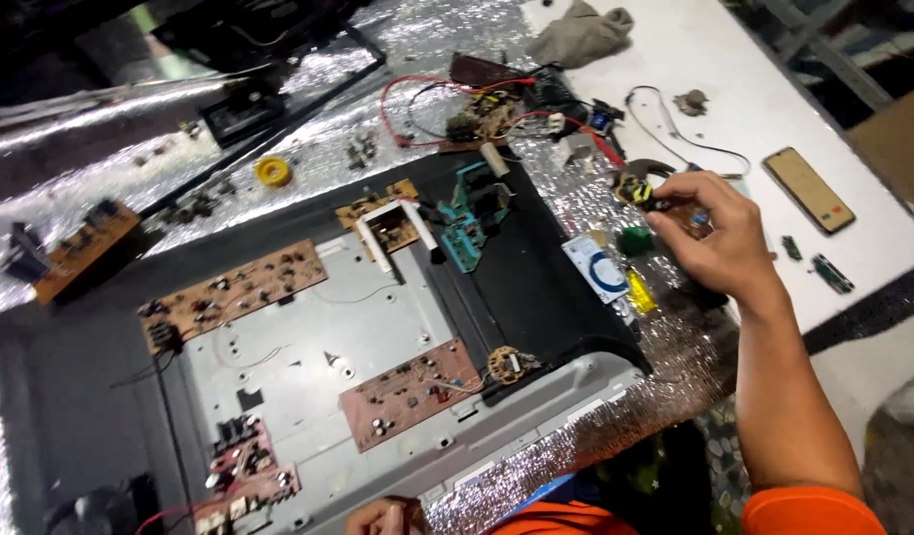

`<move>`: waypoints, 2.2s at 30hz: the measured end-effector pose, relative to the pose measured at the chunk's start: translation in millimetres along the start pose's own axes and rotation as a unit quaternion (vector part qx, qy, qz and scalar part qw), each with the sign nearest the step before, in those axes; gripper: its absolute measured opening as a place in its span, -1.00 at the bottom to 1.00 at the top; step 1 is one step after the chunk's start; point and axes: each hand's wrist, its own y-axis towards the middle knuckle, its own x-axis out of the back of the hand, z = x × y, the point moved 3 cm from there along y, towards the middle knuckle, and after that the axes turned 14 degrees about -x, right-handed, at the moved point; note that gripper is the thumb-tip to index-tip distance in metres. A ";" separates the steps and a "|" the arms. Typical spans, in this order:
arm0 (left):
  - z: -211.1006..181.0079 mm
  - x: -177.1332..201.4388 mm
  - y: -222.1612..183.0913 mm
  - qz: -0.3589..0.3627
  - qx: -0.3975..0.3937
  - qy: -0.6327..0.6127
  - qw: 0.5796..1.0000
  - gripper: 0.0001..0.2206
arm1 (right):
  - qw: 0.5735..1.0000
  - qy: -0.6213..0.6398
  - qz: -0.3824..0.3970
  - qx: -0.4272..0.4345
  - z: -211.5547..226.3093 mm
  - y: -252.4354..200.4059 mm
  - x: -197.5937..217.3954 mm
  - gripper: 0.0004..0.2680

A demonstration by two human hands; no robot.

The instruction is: Inspecting and installing various circuit boards into the chassis of a disassembled television.

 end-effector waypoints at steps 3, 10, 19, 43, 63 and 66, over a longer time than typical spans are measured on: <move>-56.4 -37.9 -19.5 -0.123 -0.109 0.118 0.979 -0.86 | 0.997 0.049 0.037 0.051 28.6 2.3 -22.1 -0.78; -83.7 -43.2 -16.2 -0.065 -0.147 0.078 0.984 -0.89 | 0.992 0.008 0.070 0.106 71.4 -1.7 -64.1 -0.81; -158.0 -67.8 -19.0 -0.051 -0.106 0.158 0.980 -0.94 | 0.989 -0.080 0.104 0.075 38.4 -21.0 -103.9 -0.83; -183.0 -81.3 -19.2 -0.077 -0.127 0.140 0.979 -0.94 | 0.982 0.043 0.124 0.138 114.2 -12.8 -85.9 -0.86; -218.3 -97.3 -11.6 0.014 -0.187 0.058 0.981 -0.95 | 0.948 0.011 0.132 0.288 214.7 8.1 -144.9 -0.89; -227.3 -99.4 -11.7 0.000 -0.191 0.065 0.980 -0.95 | 0.954 -0.035 0.145 0.259 213.8 23.1 -164.1 -0.89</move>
